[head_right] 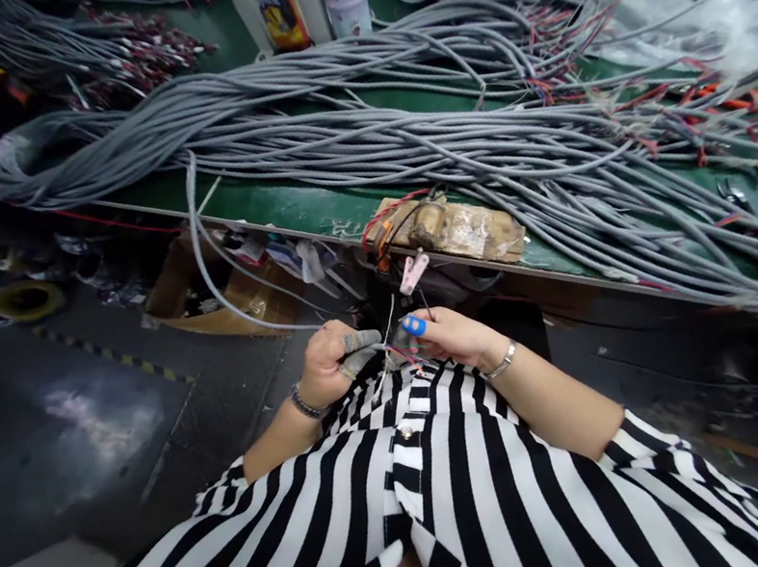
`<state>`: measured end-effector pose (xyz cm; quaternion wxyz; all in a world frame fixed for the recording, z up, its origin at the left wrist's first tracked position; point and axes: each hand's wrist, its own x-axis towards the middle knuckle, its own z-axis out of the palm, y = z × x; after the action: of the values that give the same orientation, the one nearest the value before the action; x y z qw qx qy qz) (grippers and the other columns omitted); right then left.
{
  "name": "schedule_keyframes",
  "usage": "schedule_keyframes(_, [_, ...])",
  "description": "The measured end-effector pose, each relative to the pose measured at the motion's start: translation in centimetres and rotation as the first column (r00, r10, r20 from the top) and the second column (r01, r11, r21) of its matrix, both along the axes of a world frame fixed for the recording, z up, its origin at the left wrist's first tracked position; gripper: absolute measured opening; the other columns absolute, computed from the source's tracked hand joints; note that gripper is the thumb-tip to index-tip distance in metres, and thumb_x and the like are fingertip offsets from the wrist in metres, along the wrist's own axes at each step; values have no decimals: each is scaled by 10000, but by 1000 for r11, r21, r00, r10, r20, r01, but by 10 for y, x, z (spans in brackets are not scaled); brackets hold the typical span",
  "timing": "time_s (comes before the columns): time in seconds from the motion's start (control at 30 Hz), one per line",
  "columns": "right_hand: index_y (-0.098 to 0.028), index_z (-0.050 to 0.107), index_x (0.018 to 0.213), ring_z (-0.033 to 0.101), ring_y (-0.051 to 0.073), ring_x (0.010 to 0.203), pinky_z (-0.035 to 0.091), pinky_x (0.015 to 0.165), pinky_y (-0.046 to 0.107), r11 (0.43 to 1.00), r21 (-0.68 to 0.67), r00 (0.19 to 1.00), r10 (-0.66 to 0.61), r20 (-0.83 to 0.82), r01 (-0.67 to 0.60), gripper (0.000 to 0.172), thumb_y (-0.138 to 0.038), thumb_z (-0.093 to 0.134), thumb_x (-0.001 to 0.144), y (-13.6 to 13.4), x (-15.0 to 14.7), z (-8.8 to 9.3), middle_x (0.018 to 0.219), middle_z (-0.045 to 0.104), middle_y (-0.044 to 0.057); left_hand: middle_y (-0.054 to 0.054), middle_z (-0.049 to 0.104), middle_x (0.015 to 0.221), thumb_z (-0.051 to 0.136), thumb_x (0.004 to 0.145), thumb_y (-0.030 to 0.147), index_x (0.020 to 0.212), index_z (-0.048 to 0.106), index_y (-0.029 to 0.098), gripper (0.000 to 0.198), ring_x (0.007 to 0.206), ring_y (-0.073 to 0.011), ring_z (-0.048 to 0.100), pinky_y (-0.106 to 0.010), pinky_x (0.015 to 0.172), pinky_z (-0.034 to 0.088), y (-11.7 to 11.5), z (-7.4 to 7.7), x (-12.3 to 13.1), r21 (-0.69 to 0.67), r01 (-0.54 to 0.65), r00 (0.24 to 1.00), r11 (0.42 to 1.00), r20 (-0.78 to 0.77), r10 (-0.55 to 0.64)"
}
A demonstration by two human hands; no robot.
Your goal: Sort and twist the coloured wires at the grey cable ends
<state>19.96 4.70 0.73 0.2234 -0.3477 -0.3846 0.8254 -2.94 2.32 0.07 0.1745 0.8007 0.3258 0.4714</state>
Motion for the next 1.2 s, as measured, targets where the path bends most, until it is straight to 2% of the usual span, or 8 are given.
schedule_keyframes(0.13, [-147,556,658,372,42,446,246,415,192,995,83,987,-70,144,58,481,-500,857,532,-5,-12,13,532,519,-49,-32,694,727,707,814,286,1002,714,208,203,662,-135,604,-277,645,471,6,-2,8,24,72,996,997,-53,-71])
schedule_keyframes(0.23, [-160,519,620,392,48,460,296,441,195,967,116,955,-244,169,227,466,-474,852,532,-2,-15,9,519,509,-58,-31,687,720,689,831,288,1001,716,207,190,659,-132,596,-271,640,469,6,-1,9,4,62,996,998,-59,-62])
schedule_keyframes(0.43, [-193,451,633,162,18,384,77,358,187,839,23,829,-542,137,544,465,-523,779,641,19,0,-8,479,400,-85,-20,668,725,689,835,265,1032,726,225,205,680,-126,596,-259,641,478,2,9,0,-85,-16,999,996,40,20])
schedule_keyframes(0.63, [-176,558,776,178,27,404,42,355,200,937,-107,932,-345,-114,334,510,-678,641,731,31,0,2,684,574,-3,-30,673,754,692,835,288,1033,732,226,212,707,-132,607,-263,650,496,12,21,6,-51,-109,988,993,109,114])
schedule_keyframes(0.7, [-179,561,742,188,32,405,82,356,206,920,-21,916,-391,-93,391,502,-670,660,726,31,-5,4,630,540,-16,-27,670,733,690,836,288,1026,734,221,206,715,-135,611,-265,664,502,20,22,12,-16,-112,986,994,120,113])
schedule_keyframes(0.87, [-183,570,655,280,55,420,183,378,215,769,205,789,-614,-23,605,526,-700,654,709,32,-14,1,522,459,-26,-31,688,768,691,833,252,1022,728,212,197,721,-132,618,-262,672,511,35,17,25,34,-122,988,992,100,118])
schedule_keyframes(1.03, [-166,601,701,284,54,403,192,350,204,839,-5,835,-541,-100,544,582,-742,665,652,39,-22,6,485,421,-44,-30,692,778,690,828,227,1032,723,208,208,719,-133,614,-266,675,509,40,8,30,57,-134,989,989,72,130])
schedule_keyframes(1.2, [-169,556,656,251,34,388,199,340,184,806,-88,795,-592,-131,586,533,-676,721,652,42,-25,9,480,430,-58,-31,699,776,683,834,251,1019,728,214,194,711,-134,620,-271,682,512,42,3,34,61,-132,989,989,79,127])
